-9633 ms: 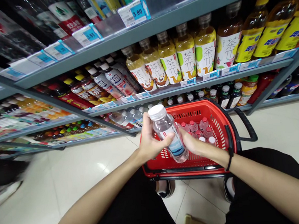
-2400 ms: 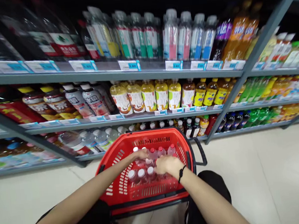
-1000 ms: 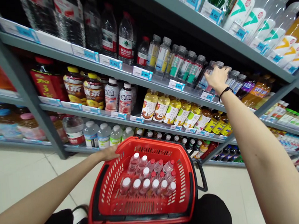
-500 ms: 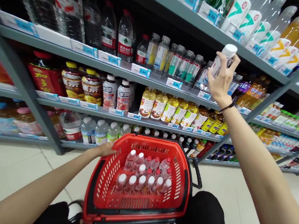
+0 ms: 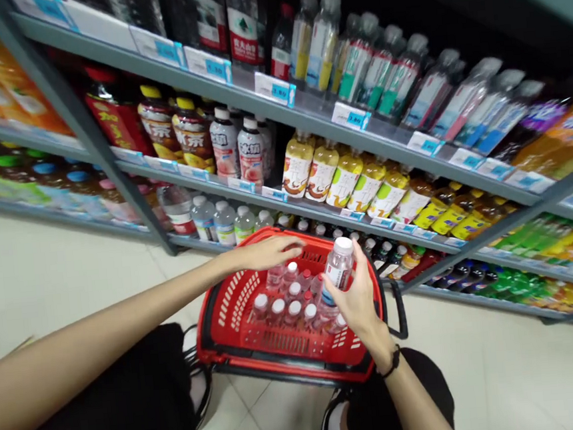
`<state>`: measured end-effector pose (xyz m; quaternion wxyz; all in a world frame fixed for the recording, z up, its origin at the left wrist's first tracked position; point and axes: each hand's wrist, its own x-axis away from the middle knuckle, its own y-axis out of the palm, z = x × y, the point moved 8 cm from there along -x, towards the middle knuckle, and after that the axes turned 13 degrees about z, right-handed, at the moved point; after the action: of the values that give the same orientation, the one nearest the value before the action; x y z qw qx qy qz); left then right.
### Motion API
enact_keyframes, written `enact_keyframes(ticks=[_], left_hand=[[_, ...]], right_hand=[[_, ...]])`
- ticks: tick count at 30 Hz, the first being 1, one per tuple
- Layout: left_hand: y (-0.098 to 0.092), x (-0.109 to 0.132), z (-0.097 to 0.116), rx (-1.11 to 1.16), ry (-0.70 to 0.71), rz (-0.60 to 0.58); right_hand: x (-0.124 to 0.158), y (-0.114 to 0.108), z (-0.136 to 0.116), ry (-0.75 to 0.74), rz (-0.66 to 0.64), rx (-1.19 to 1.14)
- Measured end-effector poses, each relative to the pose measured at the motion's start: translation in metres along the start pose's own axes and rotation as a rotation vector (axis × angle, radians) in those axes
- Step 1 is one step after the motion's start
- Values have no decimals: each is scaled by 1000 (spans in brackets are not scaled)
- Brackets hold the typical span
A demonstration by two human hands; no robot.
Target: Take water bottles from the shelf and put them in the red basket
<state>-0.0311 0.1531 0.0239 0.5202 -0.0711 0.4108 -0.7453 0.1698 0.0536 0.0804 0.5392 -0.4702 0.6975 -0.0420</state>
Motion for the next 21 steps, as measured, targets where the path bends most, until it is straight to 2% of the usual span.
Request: enact_keyframes(ticks=[3, 6, 8, 11, 16, 19, 21], left_hand=[[-1, 6, 56, 215, 118, 11], [-12, 9, 85, 342, 90, 127], [-14, 10, 90, 377, 47, 173], [-12, 9, 87, 379, -6, 220], [-17, 12, 92, 475, 33, 301], [-31, 16, 95, 556, -8, 413], [-40, 18, 97, 613, -23, 485]], right_hand=[[17, 10, 1, -101, -14, -69], [17, 12, -2, -67, -39, -124], [18, 13, -5, -27, -61, -158], [23, 14, -12, -22, -83, -185], [21, 6, -18, 73, -19, -302], [16, 2, -6, 303, 35, -538], [20, 14, 11, 610, -24, -700]])
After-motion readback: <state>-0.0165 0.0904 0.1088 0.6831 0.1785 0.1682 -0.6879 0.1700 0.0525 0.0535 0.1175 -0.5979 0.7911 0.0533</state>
